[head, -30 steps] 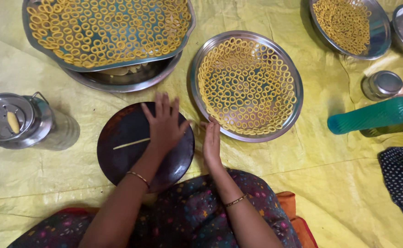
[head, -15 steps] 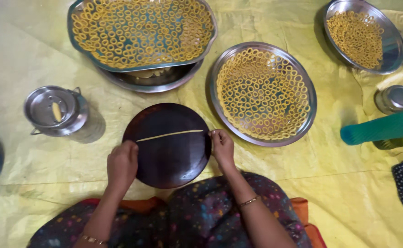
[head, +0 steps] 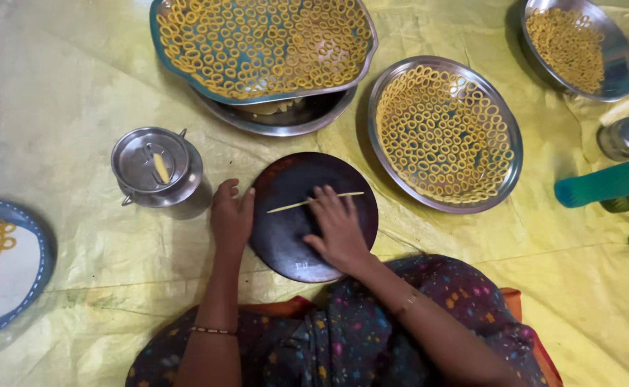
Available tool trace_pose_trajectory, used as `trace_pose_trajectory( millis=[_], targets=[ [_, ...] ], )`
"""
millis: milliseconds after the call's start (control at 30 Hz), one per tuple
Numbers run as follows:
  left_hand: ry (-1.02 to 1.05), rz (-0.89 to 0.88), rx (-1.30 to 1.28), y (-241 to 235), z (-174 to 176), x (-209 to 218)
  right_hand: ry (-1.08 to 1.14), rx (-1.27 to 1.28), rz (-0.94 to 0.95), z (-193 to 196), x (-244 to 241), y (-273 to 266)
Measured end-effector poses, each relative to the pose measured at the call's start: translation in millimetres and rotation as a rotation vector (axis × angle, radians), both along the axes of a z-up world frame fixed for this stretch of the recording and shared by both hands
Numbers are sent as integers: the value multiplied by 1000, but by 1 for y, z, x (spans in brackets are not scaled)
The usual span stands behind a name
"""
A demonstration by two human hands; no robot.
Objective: The person rolls small pieces of yellow dough into thin ropes on a dark wooden board, then shapes them into small rings and places them onto a metal tray. The process is repeated continuously throughout the clip.
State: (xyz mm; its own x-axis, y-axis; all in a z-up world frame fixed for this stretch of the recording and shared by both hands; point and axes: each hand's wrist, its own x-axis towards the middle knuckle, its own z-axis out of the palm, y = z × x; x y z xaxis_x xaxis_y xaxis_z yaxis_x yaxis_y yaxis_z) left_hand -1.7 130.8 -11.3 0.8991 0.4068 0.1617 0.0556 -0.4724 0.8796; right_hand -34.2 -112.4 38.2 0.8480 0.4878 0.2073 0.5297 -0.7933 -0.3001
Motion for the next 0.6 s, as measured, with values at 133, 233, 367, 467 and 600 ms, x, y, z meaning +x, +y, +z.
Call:
trace_pose_trajectory(
  millis=[133,233,367,467,600],
  targets=[
    [52,36,-141,4,-10,8,-48,-115,62,-7,38,59],
    [8,60,-354,6,-11,11,-66,-169,60,-15,71,86],
    [-9,76,-503,6,-9,12,-68,-241,101,-26,87,97],
    [-4,54,-525,4,-4,12,-45,-307,123,-29,74,92],
    [-18,43,-446,0,3,12,-11,-280,147,-30,30,76]
  ],
)
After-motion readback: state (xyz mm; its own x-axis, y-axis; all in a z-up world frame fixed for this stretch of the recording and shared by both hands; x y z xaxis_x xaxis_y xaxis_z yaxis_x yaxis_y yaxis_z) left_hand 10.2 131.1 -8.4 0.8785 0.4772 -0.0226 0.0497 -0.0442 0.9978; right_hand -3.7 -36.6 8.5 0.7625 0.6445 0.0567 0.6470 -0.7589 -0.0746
